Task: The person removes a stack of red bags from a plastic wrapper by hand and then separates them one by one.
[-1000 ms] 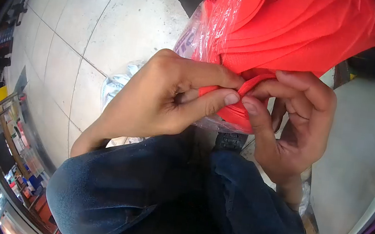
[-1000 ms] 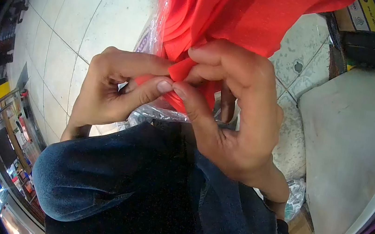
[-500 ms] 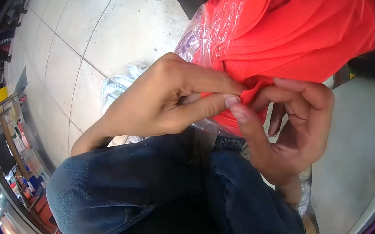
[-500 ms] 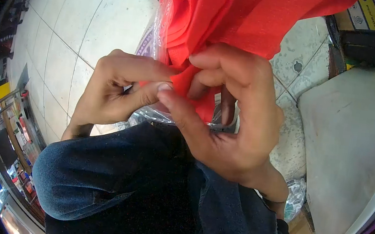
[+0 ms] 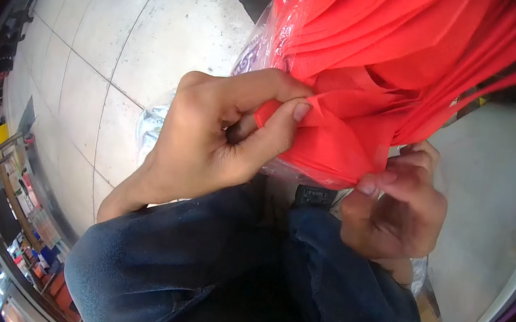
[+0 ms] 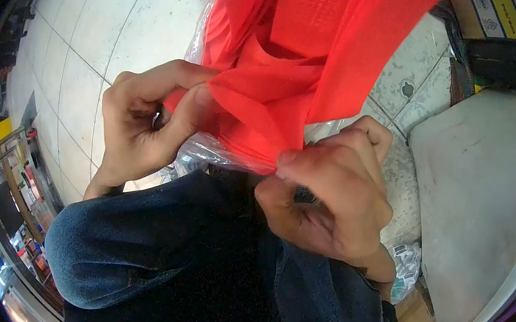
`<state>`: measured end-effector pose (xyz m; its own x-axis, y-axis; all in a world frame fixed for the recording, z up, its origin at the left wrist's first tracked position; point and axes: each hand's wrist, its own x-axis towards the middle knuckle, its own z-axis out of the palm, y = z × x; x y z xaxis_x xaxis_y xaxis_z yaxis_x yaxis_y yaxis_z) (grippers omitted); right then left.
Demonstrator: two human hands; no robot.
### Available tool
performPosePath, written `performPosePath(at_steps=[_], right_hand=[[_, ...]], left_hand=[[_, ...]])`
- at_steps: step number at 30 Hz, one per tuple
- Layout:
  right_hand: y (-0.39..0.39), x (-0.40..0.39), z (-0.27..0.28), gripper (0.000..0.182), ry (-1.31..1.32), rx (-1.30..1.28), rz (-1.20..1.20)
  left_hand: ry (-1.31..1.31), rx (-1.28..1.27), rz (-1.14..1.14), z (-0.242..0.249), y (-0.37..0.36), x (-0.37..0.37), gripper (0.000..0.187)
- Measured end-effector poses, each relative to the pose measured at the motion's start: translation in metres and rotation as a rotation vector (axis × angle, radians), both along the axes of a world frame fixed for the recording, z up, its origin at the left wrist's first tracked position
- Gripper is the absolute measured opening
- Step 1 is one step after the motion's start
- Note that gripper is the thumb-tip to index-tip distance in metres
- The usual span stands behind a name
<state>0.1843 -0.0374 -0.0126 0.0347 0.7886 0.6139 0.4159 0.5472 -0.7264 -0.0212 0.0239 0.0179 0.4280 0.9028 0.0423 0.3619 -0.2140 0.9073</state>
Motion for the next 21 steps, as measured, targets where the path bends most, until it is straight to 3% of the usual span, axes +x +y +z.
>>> performPosePath(at_steps=[13,15,19,21], right_hand=[[-0.004,0.003,0.0,0.035,0.016,-0.046,0.104],[-0.002,0.001,0.001,0.035,0.018,-0.047,0.101],[0.0,0.002,0.003,0.038,-0.012,-0.057,0.108],[-0.001,0.0,0.004,0.038,-0.001,-0.075,0.095]], left_hand=[[-0.059,0.102,-0.021,-0.001,-0.005,-0.003,0.012],[0.077,0.032,-0.073,0.006,-0.006,-0.005,0.013],[0.105,0.005,-0.073,0.008,-0.005,-0.005,0.013],[-0.023,0.106,-0.042,-0.001,-0.005,-0.004,0.013]])
